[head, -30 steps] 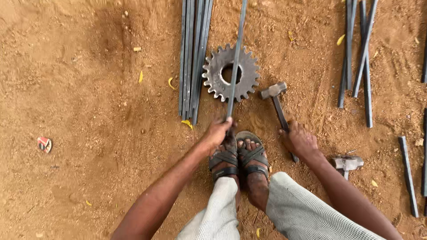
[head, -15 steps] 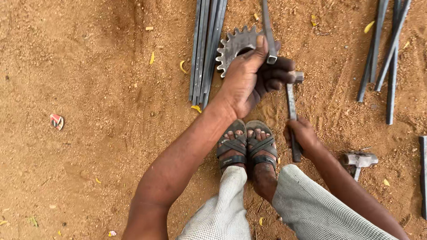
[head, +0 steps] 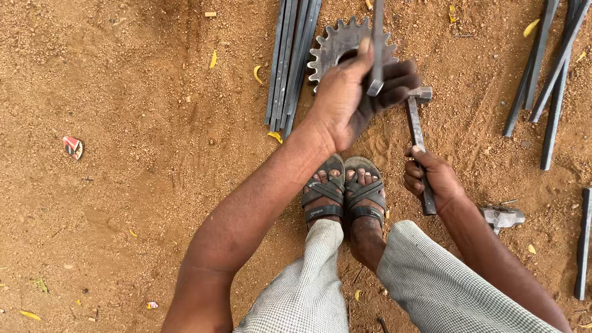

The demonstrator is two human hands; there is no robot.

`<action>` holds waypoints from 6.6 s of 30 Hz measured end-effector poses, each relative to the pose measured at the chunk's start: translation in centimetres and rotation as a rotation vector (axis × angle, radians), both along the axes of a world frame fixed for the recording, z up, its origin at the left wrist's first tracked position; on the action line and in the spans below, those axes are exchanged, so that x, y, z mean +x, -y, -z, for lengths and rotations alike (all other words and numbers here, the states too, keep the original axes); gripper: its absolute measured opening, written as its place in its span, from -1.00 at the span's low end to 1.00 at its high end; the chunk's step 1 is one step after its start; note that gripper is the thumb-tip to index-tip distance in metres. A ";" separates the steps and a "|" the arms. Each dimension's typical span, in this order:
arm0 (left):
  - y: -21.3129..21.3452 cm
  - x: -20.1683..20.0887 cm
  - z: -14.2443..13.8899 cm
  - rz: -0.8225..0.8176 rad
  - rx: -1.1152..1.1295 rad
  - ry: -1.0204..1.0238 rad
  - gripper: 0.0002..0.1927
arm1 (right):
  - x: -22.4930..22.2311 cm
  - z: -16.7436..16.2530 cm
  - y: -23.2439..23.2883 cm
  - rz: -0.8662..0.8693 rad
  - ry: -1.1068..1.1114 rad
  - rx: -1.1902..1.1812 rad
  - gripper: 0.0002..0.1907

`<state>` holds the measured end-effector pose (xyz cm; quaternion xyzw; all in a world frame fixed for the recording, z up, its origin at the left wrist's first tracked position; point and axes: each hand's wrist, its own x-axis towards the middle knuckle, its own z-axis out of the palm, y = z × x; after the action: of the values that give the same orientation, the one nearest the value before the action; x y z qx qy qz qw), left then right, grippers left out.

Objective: The person straightens metal rods by placing them against a large gear on the ground and striking them with a hammer, handling the rods one at a time and rotating them to address bends.

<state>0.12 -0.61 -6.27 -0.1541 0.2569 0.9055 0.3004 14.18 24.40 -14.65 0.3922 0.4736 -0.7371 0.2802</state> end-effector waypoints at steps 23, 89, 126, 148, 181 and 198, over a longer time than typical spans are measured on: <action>-0.1 5.2 18.6 0.306 -1.407 -0.423 -0.37 | -2.0 -0.1 2.6 -0.383 -1.547 1.154 -0.70; 0.3 -0.2 1.6 0.043 0.118 -0.212 -0.38 | -2.2 5.4 4.2 -0.835 -0.483 1.116 -0.74; 2.9 1.1 21.6 0.258 -1.373 -0.164 -0.32 | 0.8 3.0 6.3 -0.543 -0.960 1.031 -0.72; 5.1 4.9 20.6 0.464 -1.443 -0.193 -0.30 | -6.5 3.6 5.5 -0.441 -1.372 1.151 -0.66; 6.0 12.0 14.9 0.417 -0.831 -0.058 -0.37 | 0.2 9.2 4.1 -0.869 -0.399 1.114 -0.67; 2.2 -1.9 3.7 0.057 0.215 -0.142 -0.47 | -0.4 10.6 4.8 -0.806 -0.589 1.186 -0.68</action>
<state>-1.76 -2.77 -9.95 -0.0491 0.1831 0.9275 0.3221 13.77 19.55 -25.20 0.0619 0.9501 -0.2755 0.1326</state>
